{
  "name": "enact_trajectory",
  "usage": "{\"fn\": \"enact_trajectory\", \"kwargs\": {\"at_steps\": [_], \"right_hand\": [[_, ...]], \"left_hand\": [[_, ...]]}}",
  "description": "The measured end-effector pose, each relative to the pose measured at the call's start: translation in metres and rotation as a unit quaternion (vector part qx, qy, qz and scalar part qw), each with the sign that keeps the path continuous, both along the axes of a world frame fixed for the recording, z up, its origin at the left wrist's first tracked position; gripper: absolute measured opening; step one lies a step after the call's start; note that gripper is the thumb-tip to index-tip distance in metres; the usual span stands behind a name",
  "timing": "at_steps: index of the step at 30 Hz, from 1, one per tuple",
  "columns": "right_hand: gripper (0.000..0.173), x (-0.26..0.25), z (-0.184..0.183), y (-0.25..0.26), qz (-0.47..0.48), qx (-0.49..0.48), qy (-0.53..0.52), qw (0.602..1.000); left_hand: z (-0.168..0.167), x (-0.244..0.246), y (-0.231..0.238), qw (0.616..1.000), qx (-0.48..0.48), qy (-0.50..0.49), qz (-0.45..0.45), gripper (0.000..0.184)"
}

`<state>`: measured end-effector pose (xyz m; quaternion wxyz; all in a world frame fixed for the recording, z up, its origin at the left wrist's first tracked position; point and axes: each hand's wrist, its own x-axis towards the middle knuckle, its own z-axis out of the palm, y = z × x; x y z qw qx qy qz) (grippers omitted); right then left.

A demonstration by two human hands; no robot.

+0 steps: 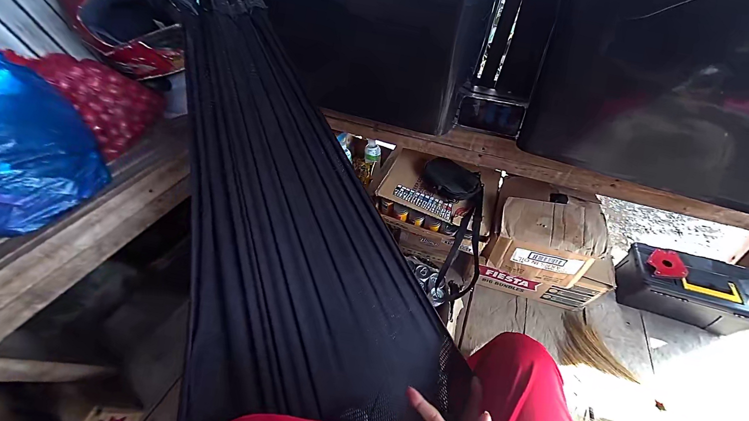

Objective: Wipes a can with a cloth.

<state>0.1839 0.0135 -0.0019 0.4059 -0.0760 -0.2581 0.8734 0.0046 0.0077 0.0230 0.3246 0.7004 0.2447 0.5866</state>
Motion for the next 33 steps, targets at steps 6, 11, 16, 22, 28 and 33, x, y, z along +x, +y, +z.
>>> {"fn": "enact_trajectory", "kwargs": {"at_steps": [6,11,16,22,28,33], "right_hand": [[0.045,-0.018,-0.020,0.003,-0.218,0.094,-0.277,0.931],[0.027,-0.050,-0.050,-0.011,-0.383,0.294,-0.571,0.664],[0.036,-0.130,-0.053,-0.049,-0.176,0.324,-0.643,0.671],[0.047,-0.225,-0.078,-0.048,0.059,0.257,-0.744,0.614],[0.025,-0.193,-0.093,-0.031,-0.212,0.181,-0.571,0.772],[0.021,-0.122,-0.059,-0.005,-0.316,0.095,-0.442,0.834]], "left_hand": [[0.029,-0.011,0.048,0.903,-0.275,-0.325,0.050,0.075],[0.035,-0.067,0.036,0.772,-0.427,-0.469,-0.051,0.062],[0.025,-0.125,0.019,0.771,-0.458,-0.438,-0.056,0.084],[0.039,-0.169,0.006,0.804,-0.466,-0.369,-0.014,0.084],[0.027,-0.181,0.002,0.873,-0.393,-0.276,0.084,0.097],[0.013,-0.143,0.014,0.900,-0.350,-0.199,0.166,0.083]]}}
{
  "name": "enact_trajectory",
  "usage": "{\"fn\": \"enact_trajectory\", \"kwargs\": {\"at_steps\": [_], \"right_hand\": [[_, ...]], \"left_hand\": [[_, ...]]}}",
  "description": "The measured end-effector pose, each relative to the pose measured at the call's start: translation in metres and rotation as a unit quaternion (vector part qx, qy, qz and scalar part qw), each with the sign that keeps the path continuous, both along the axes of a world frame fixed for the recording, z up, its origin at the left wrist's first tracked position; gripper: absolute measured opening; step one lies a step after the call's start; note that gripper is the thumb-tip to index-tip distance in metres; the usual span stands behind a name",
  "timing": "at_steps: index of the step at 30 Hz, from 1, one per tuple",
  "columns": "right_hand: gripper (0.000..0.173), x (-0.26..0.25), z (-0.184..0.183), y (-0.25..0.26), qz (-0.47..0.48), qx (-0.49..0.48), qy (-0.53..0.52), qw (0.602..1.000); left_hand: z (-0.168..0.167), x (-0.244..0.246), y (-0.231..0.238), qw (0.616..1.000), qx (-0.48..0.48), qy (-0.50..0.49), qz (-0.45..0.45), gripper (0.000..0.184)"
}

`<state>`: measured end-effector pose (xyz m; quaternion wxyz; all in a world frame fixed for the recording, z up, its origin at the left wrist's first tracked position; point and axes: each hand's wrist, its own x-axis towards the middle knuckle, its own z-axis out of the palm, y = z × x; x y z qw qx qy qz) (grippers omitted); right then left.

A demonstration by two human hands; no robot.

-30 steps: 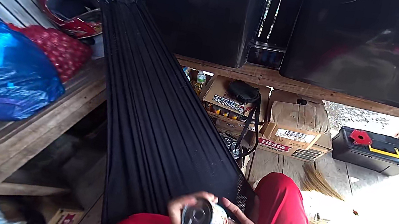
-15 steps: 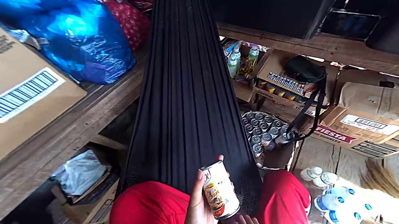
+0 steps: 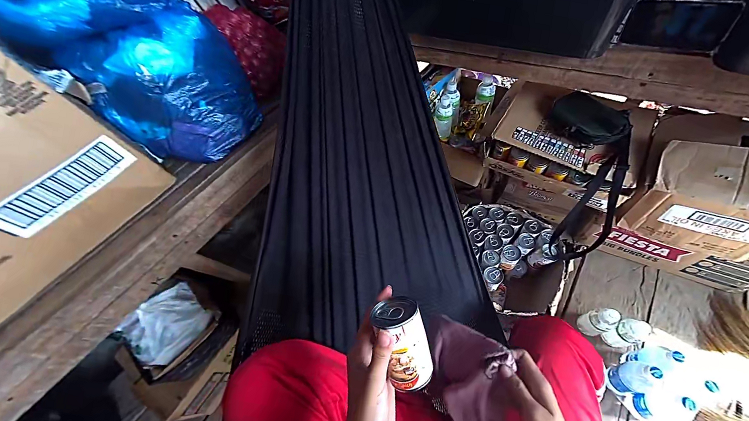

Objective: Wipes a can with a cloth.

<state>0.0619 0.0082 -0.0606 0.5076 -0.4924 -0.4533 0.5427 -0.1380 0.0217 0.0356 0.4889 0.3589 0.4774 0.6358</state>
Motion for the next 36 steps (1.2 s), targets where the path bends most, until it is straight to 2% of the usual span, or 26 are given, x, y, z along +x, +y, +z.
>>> {"fn": "enact_trajectory", "kwargs": {"at_steps": [2,4,6,8,10,12,13,15,17,19,24,27,30,33,36], "right_hand": [[0.019,0.020,0.023,0.005,-0.018,0.054,0.080,0.995],[0.029,0.033,0.044,0.005,0.002,0.143,0.086,0.986],[0.041,0.036,0.059,0.006,0.036,0.249,-0.015,0.968],[0.044,0.041,0.065,0.015,0.048,0.348,-0.165,0.921],[0.046,0.057,0.070,0.031,0.031,0.375,-0.281,0.883],[0.057,0.076,0.074,0.050,0.033,0.369,-0.277,0.886],[0.064,0.084,0.075,0.057,0.052,0.355,-0.222,0.906],[0.076,0.095,0.076,0.062,0.096,0.301,-0.081,0.945],[0.076,0.095,0.075,0.055,0.107,0.236,0.031,0.965],[0.073,0.083,0.073,0.041,0.075,0.199,0.053,0.976],[0.074,0.034,0.056,0.023,0.000,0.258,-0.115,0.959],[0.074,0.006,0.060,0.028,-0.016,0.276,-0.102,0.955],[0.075,-0.024,0.067,0.026,0.017,0.242,0.015,0.970],[0.067,-0.056,0.070,0.013,0.046,0.096,0.231,0.967],[0.064,-0.083,0.075,-0.008,0.042,0.008,0.314,0.948]], "left_hand": [[-0.005,0.028,0.006,1.000,-0.017,0.001,0.022,0.071],[-0.010,0.061,0.010,0.999,-0.031,-0.013,0.019,0.065],[-0.015,0.098,0.013,0.999,-0.031,-0.041,0.010,0.054],[-0.014,0.134,0.014,0.994,-0.054,-0.089,0.019,0.037],[-0.012,0.163,0.013,0.990,-0.080,-0.111,0.017,0.029],[-0.015,0.180,0.010,0.993,-0.052,-0.102,-0.008,0.034],[-0.016,0.186,0.009,0.996,-0.035,-0.086,-0.015,0.044],[-0.017,0.191,0.010,0.998,-0.005,-0.065,-0.019,0.077],[-0.017,0.190,0.012,0.998,0.021,-0.054,-0.026,0.094],[-0.017,0.182,0.015,0.997,0.049,-0.051,-0.041,0.092],[-0.026,0.142,0.004,0.999,0.016,-0.011,-0.036,0.091],[-0.034,0.110,-0.011,0.999,0.000,-0.020,-0.034,0.083],[-0.027,0.069,-0.025,0.997,0.032,0.040,-0.056,0.080],[-0.017,0.037,-0.034,0.986,0.075,0.122,-0.088,0.081],[-0.012,0.016,-0.036,0.968,0.115,0.209,-0.072,0.075]]}}
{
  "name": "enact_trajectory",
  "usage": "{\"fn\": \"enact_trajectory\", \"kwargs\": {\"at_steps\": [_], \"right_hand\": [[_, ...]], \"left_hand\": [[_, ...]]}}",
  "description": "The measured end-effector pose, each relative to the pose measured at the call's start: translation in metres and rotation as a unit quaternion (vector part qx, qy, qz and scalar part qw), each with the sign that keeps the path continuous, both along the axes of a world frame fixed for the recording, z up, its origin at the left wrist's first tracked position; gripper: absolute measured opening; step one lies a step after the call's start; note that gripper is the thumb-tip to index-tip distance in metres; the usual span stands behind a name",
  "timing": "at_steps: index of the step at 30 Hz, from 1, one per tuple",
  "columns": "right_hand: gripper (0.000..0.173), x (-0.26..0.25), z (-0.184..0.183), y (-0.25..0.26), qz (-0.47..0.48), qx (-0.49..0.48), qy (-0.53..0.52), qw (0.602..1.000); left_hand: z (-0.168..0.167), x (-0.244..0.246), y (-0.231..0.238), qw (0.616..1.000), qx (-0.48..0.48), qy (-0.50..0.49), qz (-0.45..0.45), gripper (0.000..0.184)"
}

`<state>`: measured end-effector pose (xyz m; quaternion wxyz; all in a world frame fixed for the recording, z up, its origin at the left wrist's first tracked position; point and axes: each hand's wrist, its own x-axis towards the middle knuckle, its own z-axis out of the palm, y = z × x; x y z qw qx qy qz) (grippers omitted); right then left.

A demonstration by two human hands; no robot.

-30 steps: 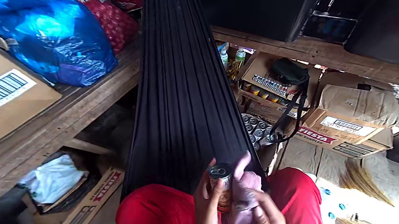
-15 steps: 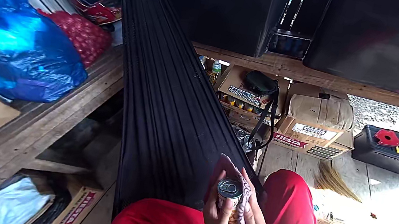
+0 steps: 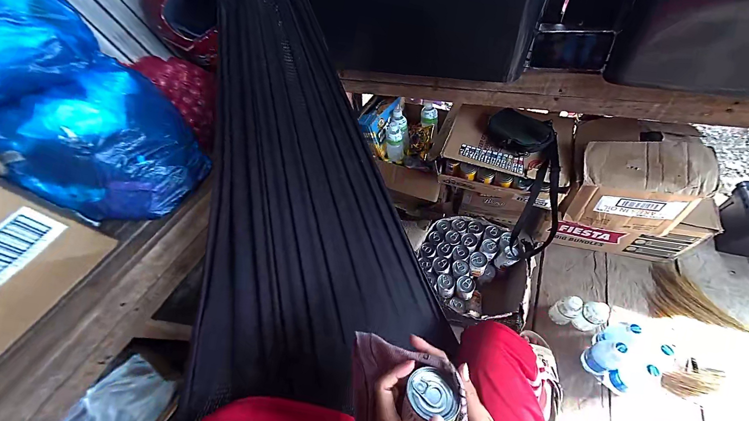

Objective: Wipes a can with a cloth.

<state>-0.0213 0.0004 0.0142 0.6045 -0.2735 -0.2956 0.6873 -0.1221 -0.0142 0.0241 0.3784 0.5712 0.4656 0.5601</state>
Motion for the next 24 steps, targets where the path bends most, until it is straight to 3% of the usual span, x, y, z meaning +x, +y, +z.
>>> {"fn": "enact_trajectory", "kwargs": {"at_steps": [2,3,5,8,11,13,16,19,22,24], "right_hand": [[0.063,-0.013,0.001,-0.017,-0.013,0.047,-0.053,0.997],[0.071,-0.018,-0.001,-0.023,-0.024,0.107,-0.112,0.988],[0.081,-0.024,-0.010,-0.029,-0.070,0.198,-0.248,0.946],[0.068,-0.007,-0.022,-0.019,-0.130,0.270,-0.348,0.888],[0.062,0.033,-0.027,0.002,-0.137,0.300,-0.363,0.871],[0.066,0.062,-0.027,0.013,-0.140,0.300,-0.348,0.877],[0.073,0.104,-0.021,0.022,-0.102,0.267,-0.262,0.922],[0.080,0.138,-0.009,0.021,-0.049,0.193,-0.160,0.967],[0.072,0.161,0.003,0.010,-0.022,0.071,-0.108,0.991],[0.073,0.167,0.005,0.000,-0.047,0.100,-0.133,0.985]], "left_hand": [[0.000,-0.010,0.000,0.999,0.016,0.014,0.040,0.066],[0.004,-0.015,0.002,0.998,0.011,0.017,0.056,0.057],[0.010,-0.019,0.007,0.998,-0.005,0.004,0.059,0.045],[0.009,-0.010,0.011,0.999,-0.042,-0.020,0.010,0.050],[0.003,0.015,0.013,0.998,-0.053,0.018,-0.039,0.068],[0.001,0.038,0.015,0.996,-0.056,0.038,-0.055,0.088],[0.000,0.084,0.019,0.997,-0.054,0.013,-0.048,0.094],[-0.002,0.126,0.029,0.998,-0.019,-0.046,-0.035,0.084],[0.005,0.154,0.042,0.993,0.012,-0.104,-0.046,0.077],[0.012,0.168,0.047,0.989,0.018,-0.141,-0.042,0.069]]}}
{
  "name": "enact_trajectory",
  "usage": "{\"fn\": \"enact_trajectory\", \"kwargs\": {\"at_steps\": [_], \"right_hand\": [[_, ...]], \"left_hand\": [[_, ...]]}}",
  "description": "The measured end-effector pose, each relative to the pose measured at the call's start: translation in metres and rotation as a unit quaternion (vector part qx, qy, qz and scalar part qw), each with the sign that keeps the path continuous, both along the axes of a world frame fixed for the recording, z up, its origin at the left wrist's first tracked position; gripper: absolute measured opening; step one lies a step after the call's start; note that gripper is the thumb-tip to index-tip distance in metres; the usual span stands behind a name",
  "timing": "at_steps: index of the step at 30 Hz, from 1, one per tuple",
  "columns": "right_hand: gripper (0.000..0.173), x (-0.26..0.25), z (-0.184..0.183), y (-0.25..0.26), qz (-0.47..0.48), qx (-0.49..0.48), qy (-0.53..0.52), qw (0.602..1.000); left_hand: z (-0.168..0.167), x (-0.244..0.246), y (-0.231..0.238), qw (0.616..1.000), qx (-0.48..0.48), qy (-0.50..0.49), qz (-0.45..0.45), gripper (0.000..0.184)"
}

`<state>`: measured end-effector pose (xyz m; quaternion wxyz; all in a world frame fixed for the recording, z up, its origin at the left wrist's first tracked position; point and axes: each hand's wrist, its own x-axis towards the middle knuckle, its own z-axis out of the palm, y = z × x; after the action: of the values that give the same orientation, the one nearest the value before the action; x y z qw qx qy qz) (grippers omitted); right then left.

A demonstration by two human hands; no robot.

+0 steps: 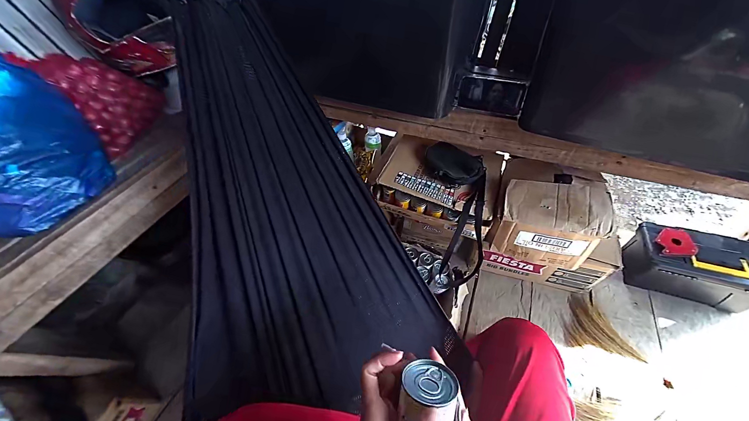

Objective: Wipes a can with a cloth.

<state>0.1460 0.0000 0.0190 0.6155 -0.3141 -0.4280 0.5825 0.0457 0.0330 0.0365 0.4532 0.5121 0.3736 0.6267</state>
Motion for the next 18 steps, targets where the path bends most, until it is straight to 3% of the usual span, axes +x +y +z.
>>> {"fn": "enact_trajectory", "kwargs": {"at_steps": [3,6,9,12,15,16,18], "right_hand": [[0.072,0.004,0.000,0.003,-0.075,0.168,-0.176,0.967],[0.059,-0.001,0.001,0.012,-0.158,0.256,-0.313,0.901],[0.050,-0.016,0.003,0.022,-0.196,0.309,-0.374,0.852],[0.058,-0.044,0.004,0.025,-0.138,0.284,-0.278,0.907],[0.076,-0.084,0.003,0.018,-0.056,0.189,-0.112,0.974],[0.080,-0.098,0.001,0.012,-0.041,0.167,-0.089,0.981],[0.084,-0.128,-0.005,-0.003,-0.057,0.176,-0.145,0.972]], "left_hand": [[0.007,0.007,0.000,1.000,-0.009,-0.014,0.025,0.062],[0.008,-0.007,-0.003,1.000,-0.025,0.014,-0.006,0.063],[-0.003,-0.037,-0.011,0.996,-0.033,0.044,-0.070,0.065],[-0.007,-0.064,-0.031,0.995,-0.043,0.051,-0.072,0.082],[-0.007,-0.095,-0.048,0.997,-0.050,0.037,-0.048,0.078],[-0.008,-0.107,-0.051,0.997,-0.050,0.037,-0.041,0.079],[-0.008,-0.133,-0.052,0.997,-0.063,0.040,-0.015,0.082]]}}
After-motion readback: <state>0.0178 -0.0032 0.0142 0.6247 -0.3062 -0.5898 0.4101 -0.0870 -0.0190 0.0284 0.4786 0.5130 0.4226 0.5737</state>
